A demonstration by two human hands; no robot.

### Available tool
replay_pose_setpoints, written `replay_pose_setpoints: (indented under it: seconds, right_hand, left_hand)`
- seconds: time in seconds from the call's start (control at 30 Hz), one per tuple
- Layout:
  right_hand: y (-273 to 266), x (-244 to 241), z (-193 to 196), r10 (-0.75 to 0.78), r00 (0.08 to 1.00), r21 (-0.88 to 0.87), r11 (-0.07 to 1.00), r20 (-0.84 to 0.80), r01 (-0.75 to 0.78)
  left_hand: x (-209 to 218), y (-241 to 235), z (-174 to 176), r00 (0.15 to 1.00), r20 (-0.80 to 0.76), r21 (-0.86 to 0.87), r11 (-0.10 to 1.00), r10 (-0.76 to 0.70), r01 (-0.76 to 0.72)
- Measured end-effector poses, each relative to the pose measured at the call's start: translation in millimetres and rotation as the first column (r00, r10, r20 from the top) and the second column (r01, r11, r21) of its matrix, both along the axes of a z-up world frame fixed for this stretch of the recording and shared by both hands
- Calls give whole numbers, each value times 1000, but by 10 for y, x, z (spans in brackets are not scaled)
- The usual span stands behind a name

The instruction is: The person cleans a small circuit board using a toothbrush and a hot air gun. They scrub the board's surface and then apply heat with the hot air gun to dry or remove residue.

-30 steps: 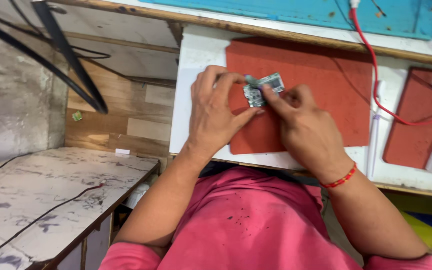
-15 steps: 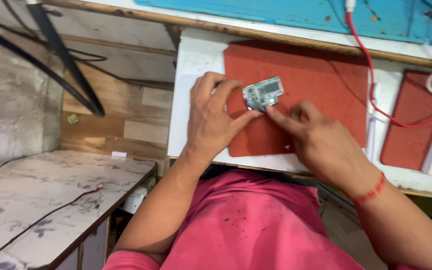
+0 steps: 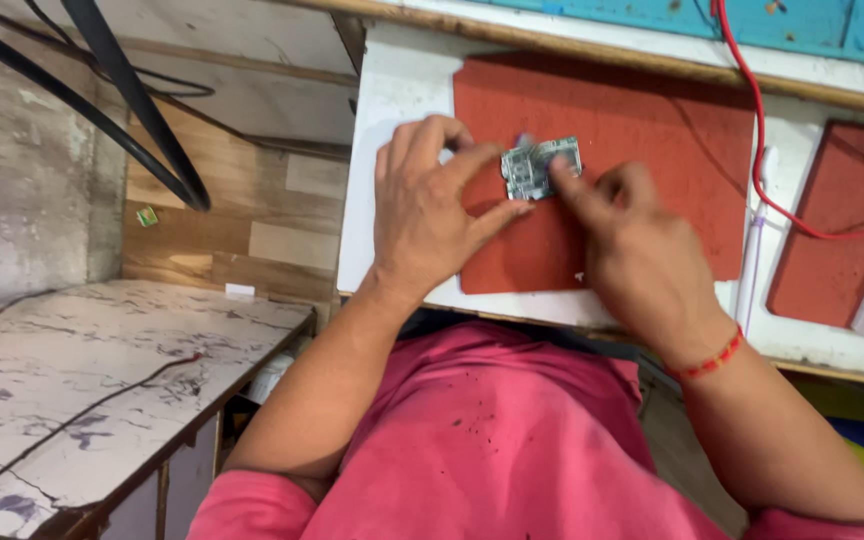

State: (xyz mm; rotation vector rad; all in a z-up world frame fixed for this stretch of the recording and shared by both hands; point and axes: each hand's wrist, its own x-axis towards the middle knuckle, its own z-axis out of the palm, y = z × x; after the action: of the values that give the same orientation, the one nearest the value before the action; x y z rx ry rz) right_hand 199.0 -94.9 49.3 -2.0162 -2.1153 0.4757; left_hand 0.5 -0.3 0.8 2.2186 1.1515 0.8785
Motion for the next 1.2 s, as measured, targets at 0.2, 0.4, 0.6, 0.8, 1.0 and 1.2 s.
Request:
replay_pose_setpoints:
  seconds: [0.2, 0.4, 0.6, 0.8, 1.0, 1.2]
  right_hand:
    - [-2, 25, 38, -86, 996, 70, 994, -31, 88]
    - [-87, 53, -21, -111, 993, 44, 993, -44, 113]
    - [-100, -4, -1, -103, 993, 21, 994, -48, 104]
    - [-145, -26, -13, -13, 998, 54, 998, -67, 17]
    - [-89, -60, -19, 13, 1000, 79, 997, -22, -11]
    - [-92, -68, 23, -26, 993, 52, 998, -113, 32]
  left_hand:
    - [5, -6, 115, 998, -61, 7, 1000, -8, 9]
    - [45, -13, 101, 994, -104, 77, 997, -17, 25]
    - [80, -9, 69, 994, -113, 103, 995, -1, 12]
    - [32, -114, -43, 993, -109, 86, 996, 47, -38]
    - [64, -49, 5, 996, -75, 55, 998, 36, -32]
    - [49, -45, 37, 994, -100, 66, 997, 48, -41]
